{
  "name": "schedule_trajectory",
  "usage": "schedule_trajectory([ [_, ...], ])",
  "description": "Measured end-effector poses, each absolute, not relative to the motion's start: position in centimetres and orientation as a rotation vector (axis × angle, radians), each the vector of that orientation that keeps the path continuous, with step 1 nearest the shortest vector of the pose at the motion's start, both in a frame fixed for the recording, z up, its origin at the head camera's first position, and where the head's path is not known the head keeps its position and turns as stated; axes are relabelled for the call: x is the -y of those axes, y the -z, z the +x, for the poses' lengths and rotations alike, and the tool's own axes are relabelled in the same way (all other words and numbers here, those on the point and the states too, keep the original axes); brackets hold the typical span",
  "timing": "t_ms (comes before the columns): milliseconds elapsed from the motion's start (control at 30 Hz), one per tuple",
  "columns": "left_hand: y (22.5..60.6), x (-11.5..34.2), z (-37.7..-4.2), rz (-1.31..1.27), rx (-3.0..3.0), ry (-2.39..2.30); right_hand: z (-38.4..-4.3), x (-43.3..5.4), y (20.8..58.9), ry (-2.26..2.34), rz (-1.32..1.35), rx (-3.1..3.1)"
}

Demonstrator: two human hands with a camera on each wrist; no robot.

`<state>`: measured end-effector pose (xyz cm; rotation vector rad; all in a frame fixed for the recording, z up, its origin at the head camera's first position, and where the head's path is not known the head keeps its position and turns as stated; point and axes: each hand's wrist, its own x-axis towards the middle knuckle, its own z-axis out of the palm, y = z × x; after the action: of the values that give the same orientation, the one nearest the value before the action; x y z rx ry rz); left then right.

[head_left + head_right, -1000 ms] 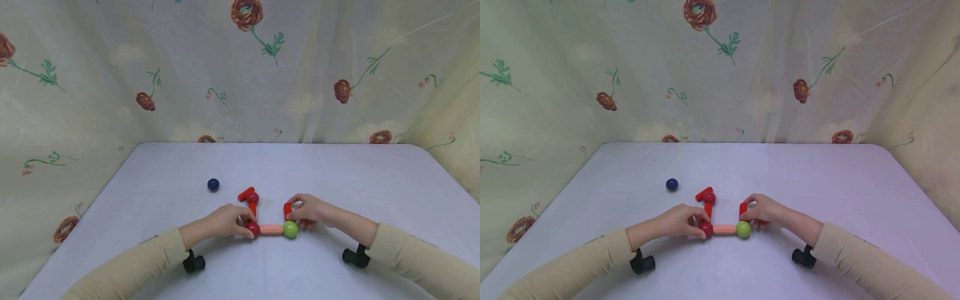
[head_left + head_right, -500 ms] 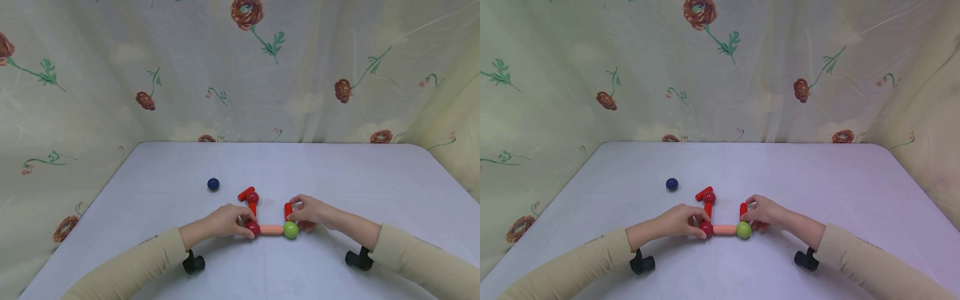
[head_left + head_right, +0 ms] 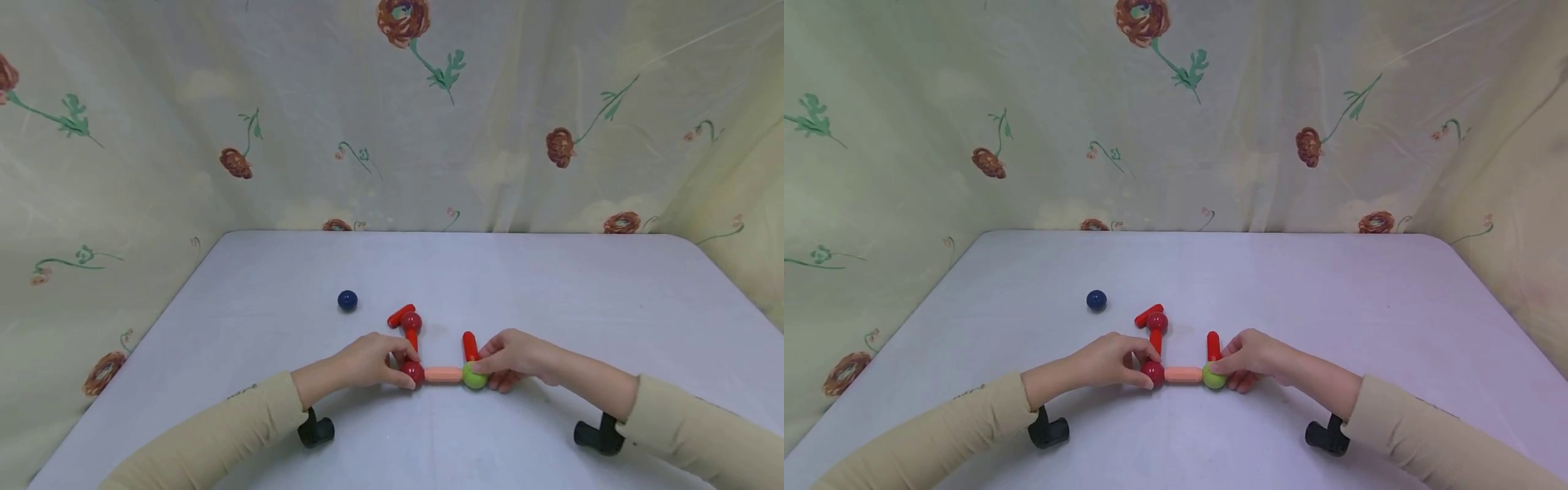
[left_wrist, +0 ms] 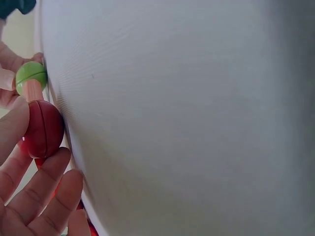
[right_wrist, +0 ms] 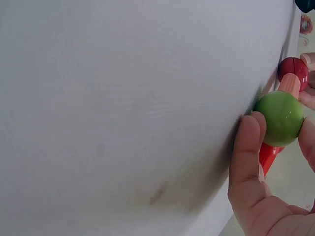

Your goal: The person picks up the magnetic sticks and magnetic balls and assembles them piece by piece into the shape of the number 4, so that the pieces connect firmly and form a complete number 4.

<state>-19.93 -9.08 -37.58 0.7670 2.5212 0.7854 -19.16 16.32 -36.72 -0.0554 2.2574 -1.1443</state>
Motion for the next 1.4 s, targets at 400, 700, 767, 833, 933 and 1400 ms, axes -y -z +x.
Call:
schedule_trajectory([
  [400,37.7,9.1,-20.0,0.736,-2.510,-0.782,-18.7,-16.2,36.8,1.194,-0.036,-2.256],
  [700,37.2,9.7,-20.5,0.674,-2.597,-0.810,-18.7,-16.2,37.0,1.203,-0.021,-2.252],
  [767,36.8,10.0,-21.0,0.614,-2.668,-0.848,-18.7,-16.2,37.0,1.205,-0.020,-2.251],
  [833,36.5,10.2,-21.6,0.542,-2.740,-0.875,-18.7,-16.2,37.0,1.207,-0.019,-2.251],
  [933,36.3,10.1,-22.7,0.429,-2.820,-0.877,-18.7,-16.3,37.0,1.214,-0.022,-2.246],
  [1400,37.4,8.3,-26.8,0.155,-2.688,-0.828,-18.8,-16.4,37.2,1.215,-0.020,-2.228],
])
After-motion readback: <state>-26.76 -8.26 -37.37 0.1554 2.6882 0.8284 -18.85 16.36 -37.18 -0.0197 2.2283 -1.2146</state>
